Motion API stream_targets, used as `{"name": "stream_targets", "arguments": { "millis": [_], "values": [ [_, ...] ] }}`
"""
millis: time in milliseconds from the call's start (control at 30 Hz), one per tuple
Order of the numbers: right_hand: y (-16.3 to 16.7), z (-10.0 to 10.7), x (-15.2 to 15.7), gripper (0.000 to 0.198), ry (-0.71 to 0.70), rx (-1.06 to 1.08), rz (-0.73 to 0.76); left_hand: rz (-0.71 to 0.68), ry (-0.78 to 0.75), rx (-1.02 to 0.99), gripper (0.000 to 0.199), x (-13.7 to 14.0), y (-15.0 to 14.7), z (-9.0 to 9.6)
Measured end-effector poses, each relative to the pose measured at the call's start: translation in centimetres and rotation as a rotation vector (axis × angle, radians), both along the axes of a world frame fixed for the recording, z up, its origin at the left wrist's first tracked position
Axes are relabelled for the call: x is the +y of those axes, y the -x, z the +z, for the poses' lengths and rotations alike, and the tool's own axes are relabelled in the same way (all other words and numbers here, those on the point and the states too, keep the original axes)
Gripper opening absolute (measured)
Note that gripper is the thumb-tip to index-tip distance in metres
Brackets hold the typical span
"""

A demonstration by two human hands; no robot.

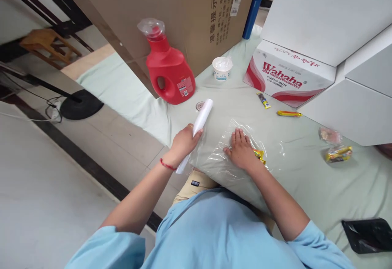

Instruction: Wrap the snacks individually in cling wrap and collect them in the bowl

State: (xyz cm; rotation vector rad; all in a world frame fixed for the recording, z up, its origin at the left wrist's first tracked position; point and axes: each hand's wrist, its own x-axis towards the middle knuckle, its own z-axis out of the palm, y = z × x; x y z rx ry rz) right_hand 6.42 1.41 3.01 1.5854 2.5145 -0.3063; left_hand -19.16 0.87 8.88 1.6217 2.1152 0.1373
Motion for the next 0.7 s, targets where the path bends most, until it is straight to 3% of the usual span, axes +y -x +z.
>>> {"name": "stream_targets", "arguments": {
  "millis": [200,433,700],
  "values": [
    [0.0,0.0,-0.2,0.081,-0.002,0.003,0.006,-0.070,0.016,0.093,0.046,2.6,2.5,-0.8],
    [0.0,0.0,-0.2,0.081,0.010,0.005,-0.005,-0.070,-0.045,-0.253,0.057,3.6,7.2,-0.3],
    [0.1,0.7,-0.2,0.081,0.022,-0.020,0.005,-0.040,-0.040,0.274,0.059,4.6,9.4,-2.1]
  ]
}}
